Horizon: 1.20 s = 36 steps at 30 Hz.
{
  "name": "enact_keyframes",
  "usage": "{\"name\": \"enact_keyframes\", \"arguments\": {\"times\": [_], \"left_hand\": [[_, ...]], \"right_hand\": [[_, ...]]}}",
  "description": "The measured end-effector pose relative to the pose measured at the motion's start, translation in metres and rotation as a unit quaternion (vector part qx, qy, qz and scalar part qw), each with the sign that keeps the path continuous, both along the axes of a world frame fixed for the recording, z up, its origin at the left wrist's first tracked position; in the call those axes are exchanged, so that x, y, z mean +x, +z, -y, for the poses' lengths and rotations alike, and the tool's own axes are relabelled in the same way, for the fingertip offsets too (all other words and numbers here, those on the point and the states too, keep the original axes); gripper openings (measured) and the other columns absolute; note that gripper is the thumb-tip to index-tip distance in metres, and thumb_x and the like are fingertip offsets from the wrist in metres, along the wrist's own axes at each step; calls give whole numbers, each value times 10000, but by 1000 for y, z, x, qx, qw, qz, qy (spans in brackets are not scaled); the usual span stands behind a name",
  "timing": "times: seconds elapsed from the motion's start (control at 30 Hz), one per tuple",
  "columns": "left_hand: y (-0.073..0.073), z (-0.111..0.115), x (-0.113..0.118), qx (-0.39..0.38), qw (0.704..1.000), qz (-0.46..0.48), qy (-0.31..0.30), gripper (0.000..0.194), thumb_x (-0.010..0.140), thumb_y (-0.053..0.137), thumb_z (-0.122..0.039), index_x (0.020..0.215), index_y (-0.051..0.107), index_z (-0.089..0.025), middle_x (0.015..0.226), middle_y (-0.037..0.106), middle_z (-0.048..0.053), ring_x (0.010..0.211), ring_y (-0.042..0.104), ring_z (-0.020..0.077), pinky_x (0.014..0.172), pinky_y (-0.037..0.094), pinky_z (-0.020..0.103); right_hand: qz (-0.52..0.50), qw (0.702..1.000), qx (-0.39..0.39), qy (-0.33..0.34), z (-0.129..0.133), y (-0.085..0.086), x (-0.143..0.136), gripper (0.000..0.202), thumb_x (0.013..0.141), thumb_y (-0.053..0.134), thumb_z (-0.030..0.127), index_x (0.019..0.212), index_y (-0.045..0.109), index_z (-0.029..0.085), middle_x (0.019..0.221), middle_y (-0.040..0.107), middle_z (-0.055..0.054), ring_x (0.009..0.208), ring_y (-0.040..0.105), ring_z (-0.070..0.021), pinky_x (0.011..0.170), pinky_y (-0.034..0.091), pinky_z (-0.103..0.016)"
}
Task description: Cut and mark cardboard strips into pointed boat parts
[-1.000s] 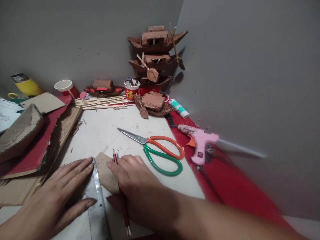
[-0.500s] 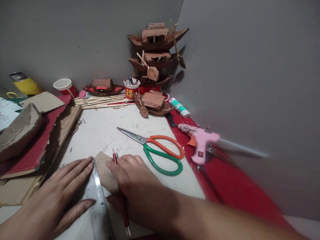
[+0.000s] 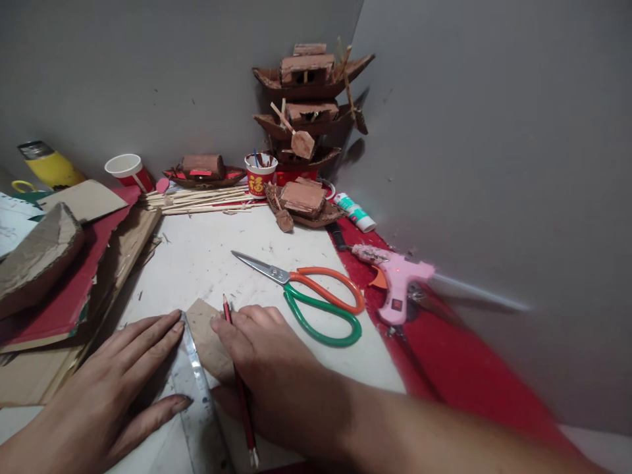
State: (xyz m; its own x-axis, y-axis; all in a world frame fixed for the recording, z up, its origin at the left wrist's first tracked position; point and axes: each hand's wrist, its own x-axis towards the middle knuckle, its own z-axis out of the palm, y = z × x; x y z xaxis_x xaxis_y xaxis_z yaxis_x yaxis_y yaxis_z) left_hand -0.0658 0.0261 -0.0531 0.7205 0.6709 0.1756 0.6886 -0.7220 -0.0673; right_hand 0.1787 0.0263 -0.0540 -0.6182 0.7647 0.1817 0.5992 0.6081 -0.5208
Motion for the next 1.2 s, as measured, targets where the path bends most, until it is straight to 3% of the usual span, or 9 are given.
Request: {"name": "enact_keyframes", "arguments": {"times": [0.2, 0.37, 0.43, 0.53, 0.6, 0.7, 0.87, 1.2], "left_hand": [[-1, -1, 1, 4, 1000, 3, -2, 694, 845, 534, -550, 1354, 465, -84, 1348, 542, 185, 1178, 533, 328, 918, 496, 469], [-4, 1, -1, -15, 1000, 23, -1, 673, 863, 539, -489, 1381, 424, -74, 1390, 499, 189, 1232, 483, 330, 964, 468, 470], [-4, 2, -2, -29, 999, 29, 4, 659, 866, 546, -459, 1389, 416, -78, 1399, 490, 186, 1242, 476, 326, 978, 462, 468], [-4, 3, -1, -44, 998, 36, 9, 647, 862, 553, -454, 1371, 443, -70, 1383, 505, 195, 1231, 491, 331, 980, 465, 474], [-5, 4, 0, -47, 998, 43, 15, 647, 858, 558, -460, 1359, 460, -61, 1375, 512, 202, 1230, 493, 343, 978, 466, 488], [-5, 4, 2, -60, 997, 44, 28, 666, 838, 589, -463, 1355, 470, -61, 1380, 508, 203, 1231, 493, 357, 972, 471, 508], [-6, 5, 5, -101, 993, 34, 53, 721, 785, 653, -485, 1354, 480, -77, 1391, 503, 186, 1233, 490, 354, 990, 462, 510], [-4, 4, 6, -113, 991, 34, 57, 697, 792, 647, -465, 1348, 489, -75, 1386, 506, 192, 1238, 485, 360, 998, 453, 521]], "right_hand": [[-23, 1000, 4, 0, -1, -2, 2, 602, 741, 648, 174, 1300, 457, 55, 1104, 598, -188, 959, 513, -304, 855, 420, -488], [-182, 983, 41, -4, 0, 9, 6, 424, 866, 518, 126, 1284, 488, 188, 1084, 653, -96, 984, 583, -229, 863, 471, -383], [-221, 974, 4, -49, 0, 19, 3, 333, 923, 465, 169, 1237, 554, 240, 1045, 682, -64, 966, 619, -204, 835, 496, -342], [-256, 946, -142, -139, -5, 25, -8, 286, 955, 463, 365, 1129, 650, 237, 860, 695, -46, 789, 652, -178, 710, 528, -295], [-289, 913, -240, -156, -11, 21, -20, 380, 941, 448, 476, 1071, 677, 202, 748, 650, -36, 655, 618, -152, 603, 527, -269], [-338, 867, -335, -146, -21, 5, -34, 437, 917, 462, 522, 998, 676, 149, 700, 593, -29, 585, 566, -126, 496, 500, -229], [-370, 844, -353, -162, -27, -9, -41, 327, 872, 562, 459, 956, 631, 150, 764, 605, -33, 645, 583, -125, 470, 496, -191], [-342, 854, -360, -156, -26, -11, -42, 245, 880, 557, 415, 910, 560, 172, 790, 635, -30, 619, 573, -105, 428, 451, -156]]}}
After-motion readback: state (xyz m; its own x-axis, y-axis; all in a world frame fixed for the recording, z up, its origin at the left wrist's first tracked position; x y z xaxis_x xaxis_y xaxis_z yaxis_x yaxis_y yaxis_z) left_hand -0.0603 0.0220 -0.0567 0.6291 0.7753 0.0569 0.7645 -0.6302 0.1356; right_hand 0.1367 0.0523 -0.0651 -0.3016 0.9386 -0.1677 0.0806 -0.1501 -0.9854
